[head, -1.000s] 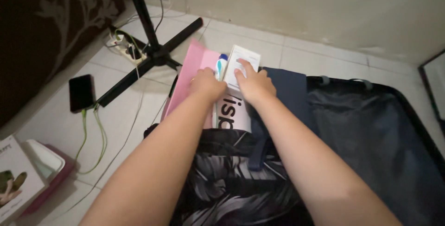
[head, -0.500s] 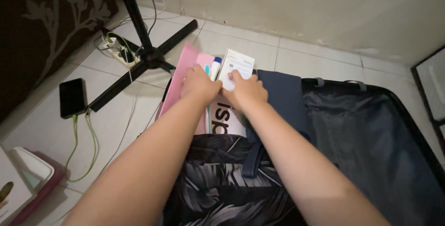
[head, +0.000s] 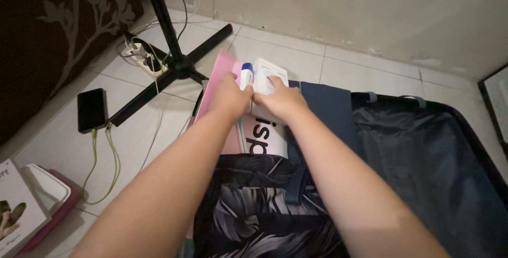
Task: The person unpacks a suitcase by removing books, a phone box, toiletries, a purse, and multiple folded clothing items. They place each item on the floor beside the suitcase in sequence.
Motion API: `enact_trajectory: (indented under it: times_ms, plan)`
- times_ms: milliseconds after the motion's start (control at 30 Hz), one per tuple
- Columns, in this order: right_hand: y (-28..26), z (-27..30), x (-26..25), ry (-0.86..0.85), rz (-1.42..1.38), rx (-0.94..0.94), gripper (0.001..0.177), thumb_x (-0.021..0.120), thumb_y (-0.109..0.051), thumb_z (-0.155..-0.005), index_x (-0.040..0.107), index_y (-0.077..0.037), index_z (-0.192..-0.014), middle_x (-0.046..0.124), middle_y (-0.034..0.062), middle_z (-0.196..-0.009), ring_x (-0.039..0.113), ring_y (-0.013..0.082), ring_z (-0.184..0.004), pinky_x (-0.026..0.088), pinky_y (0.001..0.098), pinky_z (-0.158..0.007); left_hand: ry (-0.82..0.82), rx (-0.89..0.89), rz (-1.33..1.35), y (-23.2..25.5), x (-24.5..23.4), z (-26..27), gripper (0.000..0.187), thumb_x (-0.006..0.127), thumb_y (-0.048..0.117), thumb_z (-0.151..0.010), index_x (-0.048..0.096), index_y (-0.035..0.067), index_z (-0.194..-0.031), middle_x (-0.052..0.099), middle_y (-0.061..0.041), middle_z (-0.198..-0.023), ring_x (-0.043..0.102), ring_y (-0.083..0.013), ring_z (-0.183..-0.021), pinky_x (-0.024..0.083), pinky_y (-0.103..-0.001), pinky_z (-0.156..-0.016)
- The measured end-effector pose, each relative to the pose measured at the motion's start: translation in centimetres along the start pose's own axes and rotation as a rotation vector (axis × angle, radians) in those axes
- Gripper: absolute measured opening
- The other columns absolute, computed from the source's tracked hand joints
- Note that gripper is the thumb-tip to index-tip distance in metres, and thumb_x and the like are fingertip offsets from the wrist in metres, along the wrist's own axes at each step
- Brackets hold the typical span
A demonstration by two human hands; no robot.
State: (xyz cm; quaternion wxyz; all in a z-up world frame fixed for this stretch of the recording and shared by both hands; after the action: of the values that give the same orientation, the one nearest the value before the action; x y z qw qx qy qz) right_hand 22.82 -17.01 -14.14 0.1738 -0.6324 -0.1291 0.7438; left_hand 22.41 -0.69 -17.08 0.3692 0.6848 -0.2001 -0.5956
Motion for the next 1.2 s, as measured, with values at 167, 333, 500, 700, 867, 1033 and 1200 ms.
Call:
enact_trajectory:
  times_ms: [167, 333, 500, 700, 867, 1033, 1200]
  plan:
    - [1.9, 0.1, -2.4, -0.144, -0.478, -0.070, 0.090, 0.064, -0.046, -0.071, 0.042, -0.027, -0.156, 0.062, 0.0257, -0.130, 0.065, 0.0468, -0.111, 0.046, 0.0451, -0.085, -0.056, 0.021, 0.003, -0.1, -0.7, 0.9, 0.085, 0.089, 0.031, -0.070, 0.047, 0.009, -0.141, 0.066, -0.022, -0.128, 0.064, -0.0361, -0.118, 0.051, -0.044, -0.099]
    - [6.5, 1.0, -4.2, -0.379, -0.966, 0.018, 0.082, 0.055, -0.034, -0.078, 0.046, -0.034, -0.160, 0.065, 0.0231, -0.116, 0.058, 0.0315, -0.094, 0.051, 0.0407, -0.082, -0.063, 0.023, -0.008, -1.0, 1.0, 0.3, 0.083, 0.089, 0.025, -0.067, 0.050, 0.009, -0.139, 0.066, -0.021, -0.128, 0.066, -0.0341, -0.116, 0.052, -0.041, -0.098]
    - [11.6, 2.4, -4.5, -0.717, -1.659, -0.277, 0.077, 0.058, -0.024, -0.080, 0.044, -0.006, -0.154, 0.061, 0.0169, -0.134, 0.062, 0.0331, -0.119, 0.047, 0.0488, -0.107, -0.216, -0.328, 0.576, -0.7, 0.4, 0.8, 0.079, 0.071, 0.013, -0.079, 0.033, 0.027, -0.147, 0.062, -0.013, -0.116, 0.069, -0.0359, -0.101, 0.061, -0.059, -0.073]
    - [9.5, 7.2, -6.4, -0.873, -1.968, -0.256, 0.079, 0.064, -0.035, -0.078, 0.045, 0.004, -0.144, 0.055, 0.0310, -0.140, 0.058, 0.0471, -0.126, 0.046, 0.0591, -0.105, -0.169, -0.485, 0.786, 0.2, -0.1, 2.0, 0.049, 0.049, 0.024, -0.096, 0.032, 0.023, -0.142, 0.065, -0.022, -0.114, 0.065, -0.0329, -0.073, 0.054, -0.047, -0.054]
    - [12.2, 4.8, -3.0, -0.755, -1.741, -0.200, 0.069, 0.060, -0.028, -0.092, 0.043, 0.006, -0.150, 0.054, 0.0310, -0.147, 0.057, 0.0441, -0.134, 0.045, 0.0524, -0.115, -0.188, -0.533, 0.968, 1.4, -1.3, 3.0, 0.062, 0.046, 0.000, -0.081, 0.036, 0.026, -0.136, 0.057, -0.021, -0.112, 0.058, -0.0280, -0.069, 0.049, -0.042, -0.053]
    - [11.4, 4.4, -2.4, -0.623, -1.903, -0.116, 0.061, 0.054, -0.035, -0.106, 0.044, 0.001, -0.155, 0.058, 0.0217, -0.145, 0.059, 0.0373, -0.129, 0.048, 0.0511, -0.111, -0.172, -0.453, 1.127, 1.1, -0.8, 2.0, 0.061, 0.041, -0.004, -0.075, 0.043, 0.022, -0.131, 0.062, -0.019, -0.113, 0.063, -0.0281, -0.069, 0.046, -0.039, -0.051]
    - [5.3, 7.8, -5.8, -0.583, -1.979, -0.395, 0.064, 0.051, -0.046, -0.098, 0.049, 0.000, -0.142, 0.063, 0.0200, -0.135, 0.065, 0.0400, -0.123, 0.051, 0.0557, -0.102, -0.281, -0.305, 1.083, 4.6, -3.6, 4.0, 0.062, 0.041, -0.002, -0.074, 0.044, 0.025, -0.129, 0.066, -0.014, -0.116, 0.071, -0.0245, -0.073, 0.045, -0.036, -0.055]
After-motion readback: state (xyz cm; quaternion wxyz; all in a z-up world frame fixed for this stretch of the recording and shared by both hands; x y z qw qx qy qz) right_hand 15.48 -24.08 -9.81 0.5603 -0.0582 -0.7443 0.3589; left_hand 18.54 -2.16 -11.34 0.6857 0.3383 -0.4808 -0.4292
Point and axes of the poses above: each hand's wrist, its own z-axis away from the middle knuckle, its own x-axis out of the palm, y = z × x, the point moved 1 cm from there along -z, towards the middle knuckle
